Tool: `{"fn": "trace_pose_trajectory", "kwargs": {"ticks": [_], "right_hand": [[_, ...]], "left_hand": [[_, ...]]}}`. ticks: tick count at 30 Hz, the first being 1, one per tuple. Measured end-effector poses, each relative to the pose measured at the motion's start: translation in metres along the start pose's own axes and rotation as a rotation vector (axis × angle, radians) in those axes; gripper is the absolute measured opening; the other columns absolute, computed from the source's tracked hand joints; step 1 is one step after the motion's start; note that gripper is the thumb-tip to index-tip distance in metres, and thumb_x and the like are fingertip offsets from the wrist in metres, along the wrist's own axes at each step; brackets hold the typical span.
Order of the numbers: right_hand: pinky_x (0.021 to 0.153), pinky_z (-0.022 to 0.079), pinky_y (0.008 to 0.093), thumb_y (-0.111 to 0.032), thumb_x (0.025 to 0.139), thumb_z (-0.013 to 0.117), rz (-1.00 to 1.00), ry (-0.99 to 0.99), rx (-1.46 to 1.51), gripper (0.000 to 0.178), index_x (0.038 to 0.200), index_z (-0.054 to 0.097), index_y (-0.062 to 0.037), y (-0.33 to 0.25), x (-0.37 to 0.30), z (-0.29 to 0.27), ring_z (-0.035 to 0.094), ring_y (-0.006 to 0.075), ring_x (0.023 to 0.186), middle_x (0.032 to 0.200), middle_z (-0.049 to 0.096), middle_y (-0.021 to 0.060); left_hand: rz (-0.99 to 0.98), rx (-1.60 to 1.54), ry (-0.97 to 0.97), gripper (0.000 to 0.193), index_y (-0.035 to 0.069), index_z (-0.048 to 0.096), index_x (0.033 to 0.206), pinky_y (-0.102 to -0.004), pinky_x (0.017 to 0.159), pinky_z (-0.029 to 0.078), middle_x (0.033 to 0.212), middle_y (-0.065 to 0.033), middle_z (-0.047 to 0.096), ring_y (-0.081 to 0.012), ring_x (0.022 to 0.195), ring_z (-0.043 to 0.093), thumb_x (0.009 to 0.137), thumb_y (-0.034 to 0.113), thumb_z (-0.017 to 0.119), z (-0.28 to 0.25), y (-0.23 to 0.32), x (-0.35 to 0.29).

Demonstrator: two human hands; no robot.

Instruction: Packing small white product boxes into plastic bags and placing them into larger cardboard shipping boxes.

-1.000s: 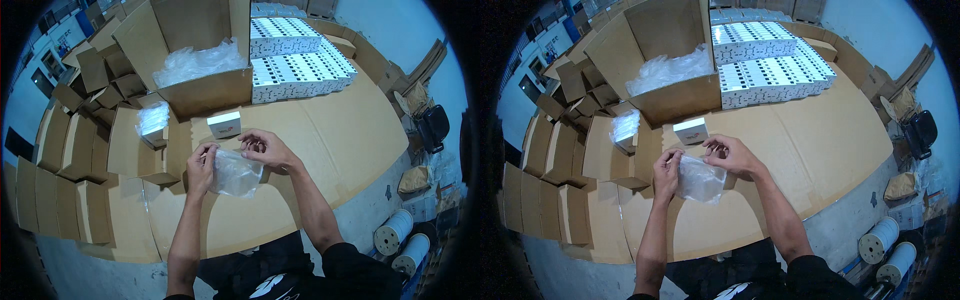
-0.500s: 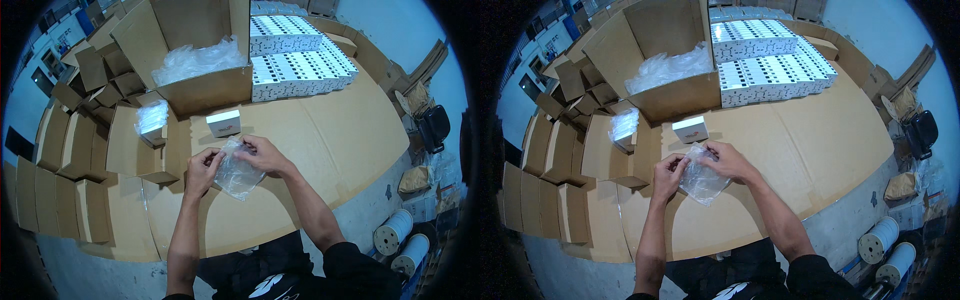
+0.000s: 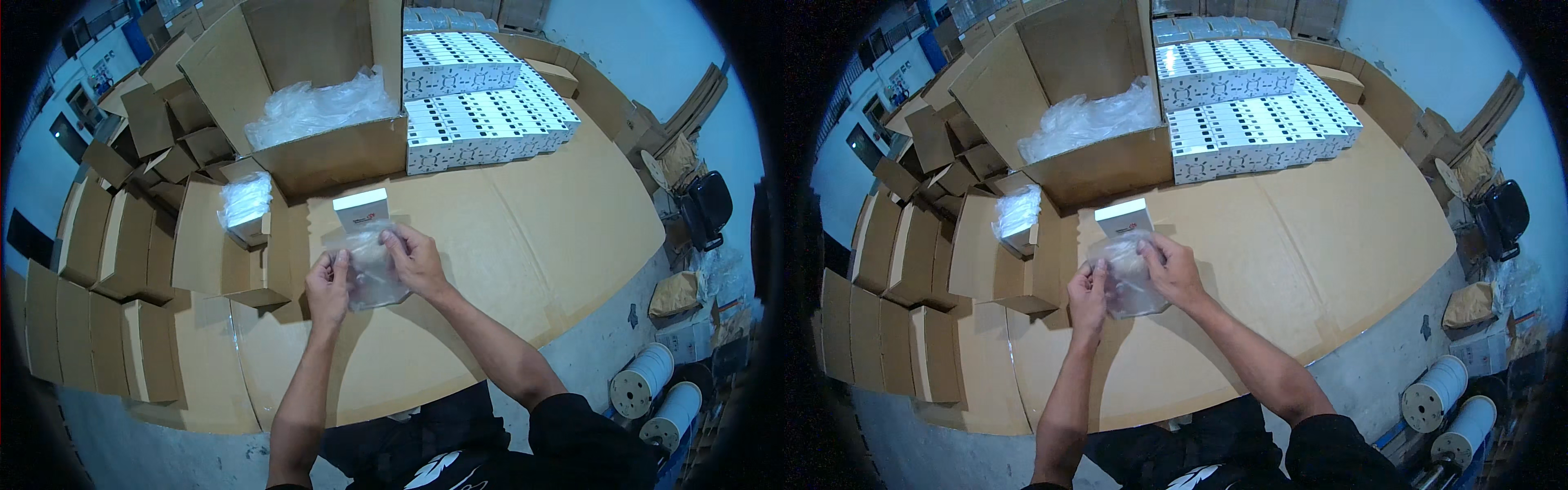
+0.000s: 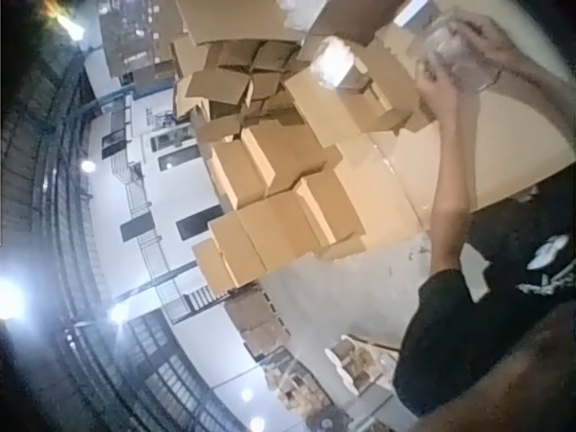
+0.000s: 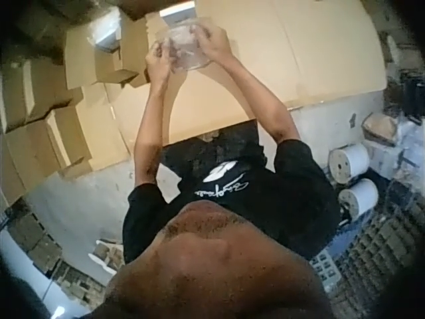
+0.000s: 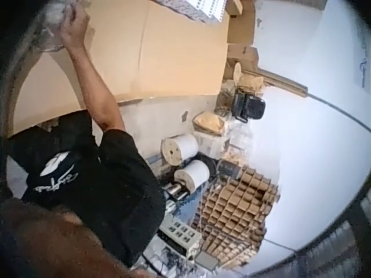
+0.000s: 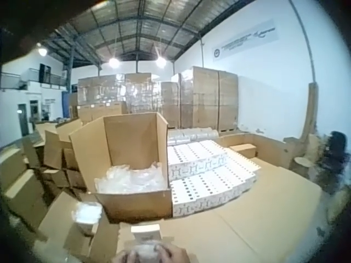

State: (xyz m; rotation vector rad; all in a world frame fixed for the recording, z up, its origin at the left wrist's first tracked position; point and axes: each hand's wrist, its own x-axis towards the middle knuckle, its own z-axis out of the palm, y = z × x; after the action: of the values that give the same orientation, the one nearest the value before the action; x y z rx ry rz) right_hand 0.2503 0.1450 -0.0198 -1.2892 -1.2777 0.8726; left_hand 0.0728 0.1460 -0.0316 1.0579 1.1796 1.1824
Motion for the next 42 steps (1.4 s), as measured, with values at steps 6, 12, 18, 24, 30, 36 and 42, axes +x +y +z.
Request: {"fn": "trace_pose_trajectory", "kwargs": {"ticks": [6,12,18,24,30,36,42], "right_hand": [[0.059,0.046,0.0232,-0.026,0.104,0.06,0.191,-0.08,0.453,0.026,0.104,0.069,-0.0011,0.013,0.012,-0.008,0.056,0.0068,0.066,0.08,0.066,-0.001],[0.063,0.05,0.0279,-0.024,0.101,0.065,0.263,-0.122,0.09,0.024,0.101,0.068,0.0,-0.005,-0.009,0.01,0.061,0.0079,0.07,0.077,0.068,0.0043],[0.059,0.047,0.0297,-0.021,0.101,0.064,0.009,0.071,0.011,0.026,0.092,0.068,0.0035,0.008,-0.008,0.013,0.056,0.0071,0.065,0.07,0.066,0.005],[0.061,0.048,0.0286,-0.02,0.101,0.065,0.015,0.051,0.06,0.022,0.096,0.07,0.0019,0.01,-0.005,0.01,0.058,0.0068,0.068,0.073,0.067,0.0046],[0.069,0.051,0.0282,-0.015,0.097,0.068,0.138,0.074,0.387,0.019,0.111,0.07,-0.0028,0.008,0.022,-0.021,0.064,0.0122,0.083,0.097,0.071,0.0061],[0.091,0.05,0.0396,-0.01,0.08,0.079,-0.586,0.068,-0.411,0.031,0.111,0.071,-0.0088,-0.033,0.027,-0.034,0.06,0.0274,0.111,0.119,0.067,0.0089],[0.096,0.047,0.0431,-0.011,0.076,0.08,-0.718,0.011,-0.592,0.029,0.104,0.072,-0.0098,-0.024,0.03,-0.024,0.056,0.0295,0.117,0.126,0.062,0.0073]], "left_hand": [[0.21,0.142,0.093,0.024,0.001,0.066,0.099,-0.0219,0.06,0.042,0.078,0.0032,0.059,-0.0034,0.069,0.049,0.105,0.023,0.06,0.01,-0.005,0.0],[0.263,0.118,0.16,0.028,0.0,0.064,0.093,-0.023,0.062,0.042,0.076,0.0033,0.057,-0.0044,0.071,0.05,0.106,0.025,0.059,0.006,-0.002,0.003],[0.276,0.007,0.278,0.033,0.004,0.063,0.095,-0.0228,0.062,0.043,0.08,0.0013,0.06,-0.0061,0.072,0.053,0.108,0.032,0.053,-0.006,-0.001,0.009],[0.18,-0.075,-0.151,0.033,0.002,0.058,0.121,-0.0256,0.082,0.056,0.109,-0.0055,0.069,-0.0123,0.095,0.067,0.094,0.011,0.074,0.0,0.002,0.005],[0.067,0.01,-0.196,0.04,0.001,0.06,0.122,-0.0287,0.086,0.058,0.11,-0.0069,0.07,-0.014,0.098,0.068,0.087,0.004,0.079,0.001,0.012,0.003],[0.086,0.042,-0.19,0.042,0.0,0.059,0.124,-0.0287,0.087,0.055,0.111,-0.0061,0.069,-0.0136,0.099,0.067,0.087,0.003,0.079,-0.002,0.012,0.005],[0.087,0.093,-0.195,0.043,0.0,0.059,0.124,-0.0294,0.087,0.055,0.111,-0.0068,0.069,-0.0142,0.099,0.067,0.086,0.002,0.079,-0.001,0.011,0.006]]}}
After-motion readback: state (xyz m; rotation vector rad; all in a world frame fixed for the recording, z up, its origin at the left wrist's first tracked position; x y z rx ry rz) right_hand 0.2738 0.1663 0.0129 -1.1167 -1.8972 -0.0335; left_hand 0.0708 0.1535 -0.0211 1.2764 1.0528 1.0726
